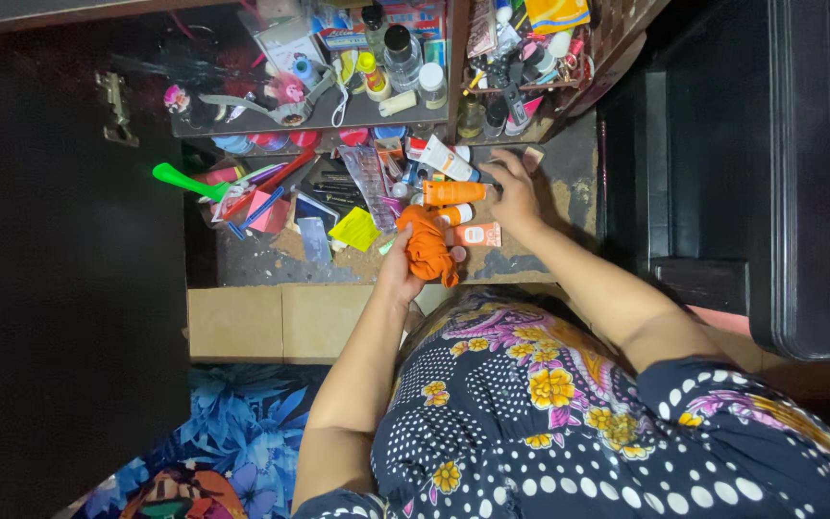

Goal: The person wipes the interior of a cluttered cabinet using an orange cloth. They pick up and wipe several small bottles, tubes, and containers, then place them back on the shelves. The person continues to wipe the cabinet surfaces and handle various items throughout the clip.

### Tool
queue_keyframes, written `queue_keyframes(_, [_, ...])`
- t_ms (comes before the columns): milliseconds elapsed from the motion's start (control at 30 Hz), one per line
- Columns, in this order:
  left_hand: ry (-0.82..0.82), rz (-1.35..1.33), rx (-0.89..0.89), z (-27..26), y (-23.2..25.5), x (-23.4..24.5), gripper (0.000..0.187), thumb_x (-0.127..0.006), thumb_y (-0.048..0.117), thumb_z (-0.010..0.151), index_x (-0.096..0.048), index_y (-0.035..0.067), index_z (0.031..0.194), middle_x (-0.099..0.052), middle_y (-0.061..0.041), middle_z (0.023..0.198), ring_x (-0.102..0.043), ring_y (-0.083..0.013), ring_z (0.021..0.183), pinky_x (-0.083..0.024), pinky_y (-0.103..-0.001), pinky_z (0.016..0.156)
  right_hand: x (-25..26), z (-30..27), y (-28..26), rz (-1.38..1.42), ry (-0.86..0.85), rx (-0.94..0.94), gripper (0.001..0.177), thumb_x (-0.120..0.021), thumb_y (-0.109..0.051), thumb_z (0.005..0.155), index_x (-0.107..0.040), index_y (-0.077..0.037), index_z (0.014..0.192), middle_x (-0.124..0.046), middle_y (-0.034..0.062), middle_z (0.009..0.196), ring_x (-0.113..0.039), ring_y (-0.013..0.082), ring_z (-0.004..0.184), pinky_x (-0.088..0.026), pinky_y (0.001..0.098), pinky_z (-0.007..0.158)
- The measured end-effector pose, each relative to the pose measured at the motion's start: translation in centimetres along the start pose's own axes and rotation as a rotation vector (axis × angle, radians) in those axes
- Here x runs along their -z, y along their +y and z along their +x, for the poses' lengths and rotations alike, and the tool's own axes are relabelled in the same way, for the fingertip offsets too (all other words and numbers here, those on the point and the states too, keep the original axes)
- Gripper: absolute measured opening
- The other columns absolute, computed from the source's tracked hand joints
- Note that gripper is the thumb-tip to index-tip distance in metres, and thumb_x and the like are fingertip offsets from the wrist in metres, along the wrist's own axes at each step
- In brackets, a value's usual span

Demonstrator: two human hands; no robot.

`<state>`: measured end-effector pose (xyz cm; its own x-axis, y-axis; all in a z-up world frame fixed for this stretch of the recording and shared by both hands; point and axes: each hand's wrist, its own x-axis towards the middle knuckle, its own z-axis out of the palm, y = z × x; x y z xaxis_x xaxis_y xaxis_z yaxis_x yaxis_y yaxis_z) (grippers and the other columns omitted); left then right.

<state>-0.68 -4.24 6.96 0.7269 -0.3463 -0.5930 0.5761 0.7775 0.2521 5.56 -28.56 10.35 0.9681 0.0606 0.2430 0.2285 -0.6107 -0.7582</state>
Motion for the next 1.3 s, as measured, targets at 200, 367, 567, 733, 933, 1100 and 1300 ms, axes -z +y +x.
queue_keyframes(200, [-0.031,0.007,0.028,-1.2,0.3,-1.0,0.049,-0.040,0.033,0.107,-0.047,0.004,0.145,-0.063,-0.016,0.136,-0.062,-0.0346,0.122,-0.051,-0.051,0.104,2.8,4.4,-1.6,-0.442,0.082,0.245,0.059,-0.077,-0.008,0.084,-0.063,-0.007,0.142,-0.048,0.0229,0.150,-0.039,0.0450,0.139,-0.035,0.0547,0.112])
queue_keyframes(367, [-0.116,0.007,0.032,-2.3,0.4,-2.3,0.050,-0.040,0.034,0.109,-0.045,0.002,0.147,-0.060,-0.018,0.138,-0.060,-0.0357,0.124,-0.050,-0.052,0.105,2.4,9.9,0.0,-0.617,0.045,0.053,0.052,-0.080,-0.027,0.087,-0.064,-0.006,0.132,-0.058,0.0195,0.135,-0.048,0.0424,0.129,-0.037,0.0608,0.106])
queue_keyframes(567, [-0.042,0.048,-0.010,-3.3,0.9,-2.3,0.050,-0.042,0.031,0.108,-0.043,0.004,0.150,-0.058,-0.016,0.145,-0.058,-0.0319,0.131,-0.047,-0.048,0.110,1.9,11.5,1.9,-0.604,-0.048,-0.001,0.042,-0.077,-0.040,0.093,-0.071,-0.009,0.122,-0.067,0.0190,0.121,-0.059,0.0410,0.115,-0.045,0.0582,0.097])
queue_keyframes(733, [-0.023,0.035,-0.006,-3.5,1.5,-2.9,0.051,-0.043,0.032,0.107,-0.043,0.003,0.150,-0.059,-0.016,0.144,-0.057,-0.0318,0.132,-0.046,-0.047,0.111,3.0,12.3,1.7,-0.568,-0.275,-0.145,0.047,-0.074,-0.045,0.094,-0.069,-0.010,0.126,-0.064,0.0197,0.129,-0.060,0.0398,0.118,-0.045,0.0581,0.099])
queue_keyframes(933, [-0.098,0.055,0.048,-3.2,1.7,-5.1,0.051,-0.041,0.035,0.103,-0.043,0.006,0.144,-0.059,-0.018,0.137,-0.059,-0.0365,0.122,-0.048,-0.058,0.101,3.1,12.6,1.7,-0.653,-0.134,0.130,0.061,-0.081,-0.037,0.080,-0.067,-0.007,0.132,-0.058,0.0240,0.134,-0.056,0.0456,0.120,-0.045,0.0571,0.097])
queue_keyframes(1100, [-0.073,0.060,0.043,-2.1,1.8,-7.0,0.051,-0.040,0.031,0.109,-0.041,0.002,0.152,-0.058,-0.019,0.144,-0.058,-0.0350,0.132,-0.047,-0.052,0.111,1.8,12.7,4.4,-0.599,-0.128,0.132,0.051,-0.080,-0.026,0.077,-0.070,-0.008,0.124,-0.066,0.0231,0.124,-0.062,0.0440,0.112,-0.049,0.0524,0.094])
queue_keyframes(1300, [-0.152,0.091,0.084,-1.6,1.5,-7.6,0.050,-0.038,0.030,0.108,-0.040,0.005,0.152,-0.057,-0.020,0.143,-0.058,-0.0337,0.131,-0.046,-0.053,0.113,0.8,12.2,7.6,-0.275,-0.001,0.055,0.010,-0.065,-0.011,0.102,-0.074,-0.007,0.101,-0.076,0.0149,0.095,-0.073,0.0347,0.090,-0.058,0.0465,0.080])
